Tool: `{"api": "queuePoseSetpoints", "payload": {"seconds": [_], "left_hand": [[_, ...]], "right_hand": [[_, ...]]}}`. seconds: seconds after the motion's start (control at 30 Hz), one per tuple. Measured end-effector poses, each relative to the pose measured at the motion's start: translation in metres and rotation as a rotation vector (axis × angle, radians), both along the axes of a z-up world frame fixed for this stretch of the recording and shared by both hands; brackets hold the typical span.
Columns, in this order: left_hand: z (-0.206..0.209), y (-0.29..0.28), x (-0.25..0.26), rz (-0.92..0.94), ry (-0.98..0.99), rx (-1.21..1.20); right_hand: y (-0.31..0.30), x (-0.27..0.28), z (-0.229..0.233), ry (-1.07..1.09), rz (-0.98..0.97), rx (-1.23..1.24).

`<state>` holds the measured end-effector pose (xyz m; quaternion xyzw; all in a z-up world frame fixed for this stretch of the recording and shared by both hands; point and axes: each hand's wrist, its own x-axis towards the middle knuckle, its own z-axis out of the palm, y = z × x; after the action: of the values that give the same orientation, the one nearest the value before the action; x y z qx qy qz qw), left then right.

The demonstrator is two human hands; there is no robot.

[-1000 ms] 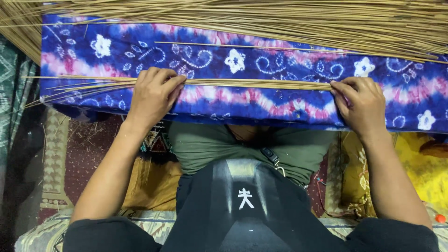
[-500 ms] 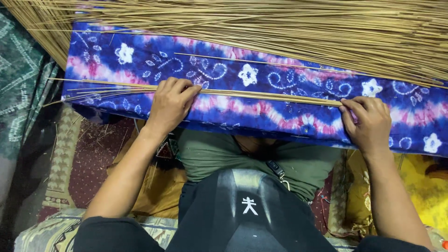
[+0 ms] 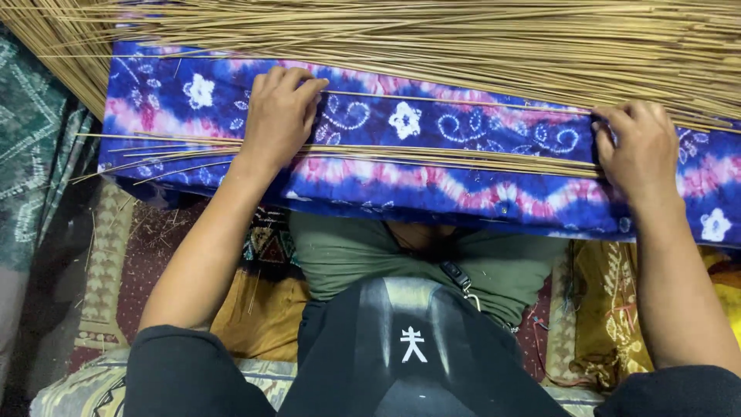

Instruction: Sorting and aligning long thin wooden sticks on a patterned cloth

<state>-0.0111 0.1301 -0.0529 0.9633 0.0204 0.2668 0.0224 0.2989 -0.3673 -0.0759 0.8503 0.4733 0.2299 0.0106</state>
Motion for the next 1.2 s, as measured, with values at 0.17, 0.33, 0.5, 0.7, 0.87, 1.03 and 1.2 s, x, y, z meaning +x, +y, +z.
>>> {"api": "queuePoseSetpoints", "payload": {"seconds": [0.17,0.33,0.5,0.7,0.87,1.03,1.2], "left_hand": [[-0.006,0.007,0.013,-0.005,-0.020,0.009],[-0.013,0.011,0.016,0.011,-0.010,0.031],[-0.004,0.016,0.017,0.021,-0.008,0.022],[0.005,0.064,-0.006,0.170,-0.036,-0.015],[0.013,0.103,-0.017,0.268,-0.073,-0.001],[0.008,0.125,-0.007,0.246,-0.149,0.052],[-0.009,0.138,0.010,0.283,-0.115,0.031]], "right_hand": [[0.014,-0.003,0.003,0.043,0.064,0.090],[0.017,0.000,-0.002,0.025,0.072,0.084],[0.020,0.004,0.008,0.034,0.068,0.091],[0.009,0.020,0.003,0.076,0.106,0.085],[0.027,0.046,0.016,0.128,0.159,0.151],[0.062,0.075,0.024,0.077,0.247,0.170],[0.107,0.083,0.032,0.032,0.235,0.087]]}}
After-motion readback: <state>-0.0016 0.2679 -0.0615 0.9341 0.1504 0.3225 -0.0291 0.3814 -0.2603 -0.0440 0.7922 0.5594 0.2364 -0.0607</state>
